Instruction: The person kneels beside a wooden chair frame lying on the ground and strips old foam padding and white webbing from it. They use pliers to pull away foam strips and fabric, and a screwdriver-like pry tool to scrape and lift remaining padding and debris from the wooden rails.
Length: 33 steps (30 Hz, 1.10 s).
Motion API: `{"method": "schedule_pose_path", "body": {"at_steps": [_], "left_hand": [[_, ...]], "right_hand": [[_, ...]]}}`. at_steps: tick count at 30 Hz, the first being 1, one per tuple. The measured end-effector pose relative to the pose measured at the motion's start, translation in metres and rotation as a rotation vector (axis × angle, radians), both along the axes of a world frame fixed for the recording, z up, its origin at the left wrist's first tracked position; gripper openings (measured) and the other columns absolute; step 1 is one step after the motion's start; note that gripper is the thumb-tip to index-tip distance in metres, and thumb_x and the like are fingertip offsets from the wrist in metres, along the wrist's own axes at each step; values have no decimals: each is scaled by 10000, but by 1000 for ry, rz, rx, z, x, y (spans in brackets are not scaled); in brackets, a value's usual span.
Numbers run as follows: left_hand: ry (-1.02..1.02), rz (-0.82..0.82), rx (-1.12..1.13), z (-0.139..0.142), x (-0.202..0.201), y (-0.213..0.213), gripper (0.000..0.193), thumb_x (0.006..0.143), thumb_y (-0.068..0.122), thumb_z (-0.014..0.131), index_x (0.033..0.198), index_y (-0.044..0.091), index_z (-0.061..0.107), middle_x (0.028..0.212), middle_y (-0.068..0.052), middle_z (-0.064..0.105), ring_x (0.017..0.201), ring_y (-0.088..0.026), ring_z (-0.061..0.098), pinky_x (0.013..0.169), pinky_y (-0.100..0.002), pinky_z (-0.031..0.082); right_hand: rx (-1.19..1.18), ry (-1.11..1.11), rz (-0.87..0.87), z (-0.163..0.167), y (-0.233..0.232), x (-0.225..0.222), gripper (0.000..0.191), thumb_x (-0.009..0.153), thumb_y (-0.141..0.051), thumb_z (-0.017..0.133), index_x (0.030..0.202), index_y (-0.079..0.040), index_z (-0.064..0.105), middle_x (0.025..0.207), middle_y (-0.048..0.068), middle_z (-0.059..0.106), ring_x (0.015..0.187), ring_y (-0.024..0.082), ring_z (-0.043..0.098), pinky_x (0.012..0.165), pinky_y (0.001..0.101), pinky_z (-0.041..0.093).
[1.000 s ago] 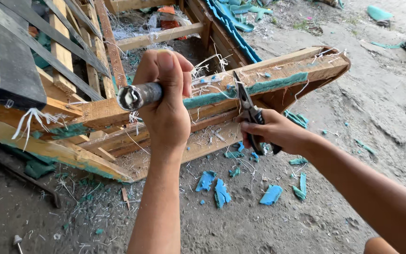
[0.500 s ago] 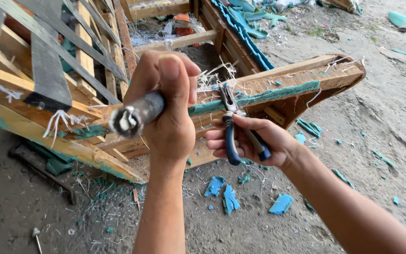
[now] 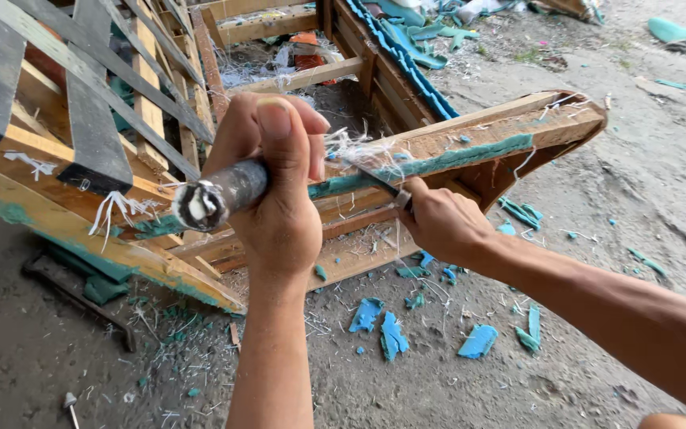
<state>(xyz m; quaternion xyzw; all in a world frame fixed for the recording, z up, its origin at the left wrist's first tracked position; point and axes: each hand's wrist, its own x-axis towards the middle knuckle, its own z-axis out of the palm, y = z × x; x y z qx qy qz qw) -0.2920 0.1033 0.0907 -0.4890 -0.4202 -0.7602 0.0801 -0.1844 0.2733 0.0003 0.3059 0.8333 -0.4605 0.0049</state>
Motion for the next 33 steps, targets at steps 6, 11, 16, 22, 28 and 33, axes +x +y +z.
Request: {"method": "schedule_pose_path", "body": {"at_steps": [6, 11, 16, 22, 28, 33], "left_hand": [[-3, -15, 56, -2, -4, -2, 482, 1199, 430, 565, 943, 21, 554, 853, -32, 612, 620, -80, 520, 573, -227, 394], [12, -39, 65, -5, -10, 0, 470, 1187, 427, 559, 924, 37, 541, 878, -32, 628, 600, -71, 513, 542, -219, 394], [-5, -29, 49, -6, -10, 0, 469, 1184, 435, 561, 935, 38, 559, 865, -28, 630, 589, -71, 511, 539, -215, 385], [-9, -39, 82, -7, -14, 3, 470, 1174, 443, 567, 938, 37, 555, 870, -29, 636, 578, -84, 526, 523, -227, 406], [3, -27, 75, -9, -16, 3, 479, 1201, 436, 561, 955, 25, 559, 888, -36, 631, 587, -88, 521, 542, -230, 394], [18, -39, 110, -6, -18, -1, 475, 1210, 429, 561, 959, 26, 554, 848, -24, 617, 578, -85, 523, 532, -225, 395]], "right_hand": [[-488, 85, -1, -2, -5, 10, 320, 1069, -247, 554, 1052, 71, 587, 853, 179, 716, 732, 283, 704, 672, 465, 587], [-1078, 166, -16, 16, -4, 12, 328, 973, -177, 488, 1245, -13, 572, 1159, 218, 726, 1066, 335, 731, 901, 482, 590], [-1185, 141, -22, 14, -8, 4, 346, 1001, -203, 471, 1219, 52, 556, 1215, 280, 704, 1093, 381, 713, 960, 505, 578], [-1183, 53, 1, 22, 9, -10, 370, 1000, -270, 463, 1244, -2, 539, 1090, 234, 721, 1011, 348, 718, 920, 465, 596], [-1037, -12, -46, 28, 2, -30, 338, 1053, -389, 502, 1080, -54, 527, 828, 88, 639, 720, 220, 663, 711, 446, 597], [-812, -35, -147, 17, 2, -27, 306, 999, -350, 510, 998, -59, 606, 787, 95, 648, 649, 230, 663, 661, 447, 595]]}}
